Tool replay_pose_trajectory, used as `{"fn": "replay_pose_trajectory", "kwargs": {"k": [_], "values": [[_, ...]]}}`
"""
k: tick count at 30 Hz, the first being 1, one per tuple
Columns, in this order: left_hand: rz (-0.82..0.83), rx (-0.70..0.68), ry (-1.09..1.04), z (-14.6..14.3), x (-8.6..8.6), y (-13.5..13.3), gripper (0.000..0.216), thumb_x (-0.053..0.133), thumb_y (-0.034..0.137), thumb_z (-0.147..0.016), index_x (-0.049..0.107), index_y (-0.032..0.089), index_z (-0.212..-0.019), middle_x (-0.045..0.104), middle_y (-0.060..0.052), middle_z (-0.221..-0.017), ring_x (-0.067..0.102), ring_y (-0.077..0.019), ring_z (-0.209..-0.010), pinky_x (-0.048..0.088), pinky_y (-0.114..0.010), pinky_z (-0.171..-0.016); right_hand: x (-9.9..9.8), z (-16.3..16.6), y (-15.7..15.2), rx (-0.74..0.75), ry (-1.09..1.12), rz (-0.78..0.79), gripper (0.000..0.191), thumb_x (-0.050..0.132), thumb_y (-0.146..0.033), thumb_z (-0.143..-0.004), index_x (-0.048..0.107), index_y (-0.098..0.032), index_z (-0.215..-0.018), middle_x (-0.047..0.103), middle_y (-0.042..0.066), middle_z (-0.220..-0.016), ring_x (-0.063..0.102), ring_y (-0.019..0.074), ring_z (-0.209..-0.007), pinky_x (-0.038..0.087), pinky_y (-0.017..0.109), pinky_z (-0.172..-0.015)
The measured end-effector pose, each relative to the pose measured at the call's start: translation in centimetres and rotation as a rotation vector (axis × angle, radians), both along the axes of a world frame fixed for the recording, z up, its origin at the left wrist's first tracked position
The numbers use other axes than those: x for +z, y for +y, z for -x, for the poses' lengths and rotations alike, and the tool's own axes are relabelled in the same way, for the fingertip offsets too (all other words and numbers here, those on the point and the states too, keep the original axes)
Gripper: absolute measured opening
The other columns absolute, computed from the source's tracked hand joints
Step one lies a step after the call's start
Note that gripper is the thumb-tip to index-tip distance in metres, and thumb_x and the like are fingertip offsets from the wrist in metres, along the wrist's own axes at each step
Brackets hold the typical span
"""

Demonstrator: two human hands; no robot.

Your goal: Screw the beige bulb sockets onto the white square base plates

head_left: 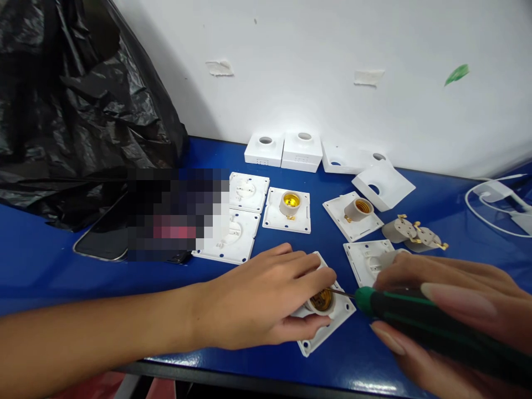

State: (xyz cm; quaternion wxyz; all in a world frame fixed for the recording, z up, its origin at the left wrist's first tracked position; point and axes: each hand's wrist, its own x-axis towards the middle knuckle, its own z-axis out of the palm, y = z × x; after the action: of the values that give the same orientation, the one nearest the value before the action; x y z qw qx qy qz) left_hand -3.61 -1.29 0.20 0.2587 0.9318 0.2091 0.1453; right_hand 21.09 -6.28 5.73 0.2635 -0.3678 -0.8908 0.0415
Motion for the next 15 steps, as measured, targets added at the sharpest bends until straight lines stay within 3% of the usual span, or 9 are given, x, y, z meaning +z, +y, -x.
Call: {"fn": "replay_pose_trajectory", "kwargs": {"k": [6, 11, 15], "values": [[-0.005, 0.009, -0.006, 0.0, -0.1, 0.0, 0.021, 0.060, 0.037, -0.108, 0.057, 0.019, -0.120, 0.069, -0.005, -0.108, 0.065, -0.0219, -0.089, 0.045, -0.036, -0.091, -0.1, 0.4, 0.2, -0.013, 0.037, 0.046, 0.012, 0.059, -0.017, -0.098, 0.058, -0.027, -0.093, 0.069, -0.004, -0.076, 0.072, 0.0153, -0.062, 0.059, 0.029, -0.061], [-0.024, 0.011, -0.021, -0.1, -0.2, 0.1, 0.023, 0.060, 0.037, -0.108, 0.057, 0.018, -0.121, 0.069, -0.005, -0.107, 0.065, -0.0211, -0.087, 0.046, -0.037, -0.089, -1.0, -1.6, -0.8, -0.025, -0.047, 0.024, 0.014, 0.059, -0.028, -0.100, 0.067, -0.029, -0.112, 0.077, 0.003, -0.096, 0.079, 0.0253, -0.086, 0.064, 0.035, -0.068], [-0.032, 0.000, -0.014, -0.1, -0.4, 0.1, 0.024, 0.058, 0.038, -0.109, 0.057, 0.018, -0.122, 0.070, -0.006, -0.109, 0.065, -0.0212, -0.087, 0.046, -0.037, -0.091, -2.5, -4.1, -1.8, -0.055, -0.127, 0.006, 0.035, 0.069, -0.051, -0.091, 0.071, -0.030, -0.119, 0.078, 0.006, -0.118, 0.078, 0.0344, -0.105, 0.068, 0.045, -0.084]]}}
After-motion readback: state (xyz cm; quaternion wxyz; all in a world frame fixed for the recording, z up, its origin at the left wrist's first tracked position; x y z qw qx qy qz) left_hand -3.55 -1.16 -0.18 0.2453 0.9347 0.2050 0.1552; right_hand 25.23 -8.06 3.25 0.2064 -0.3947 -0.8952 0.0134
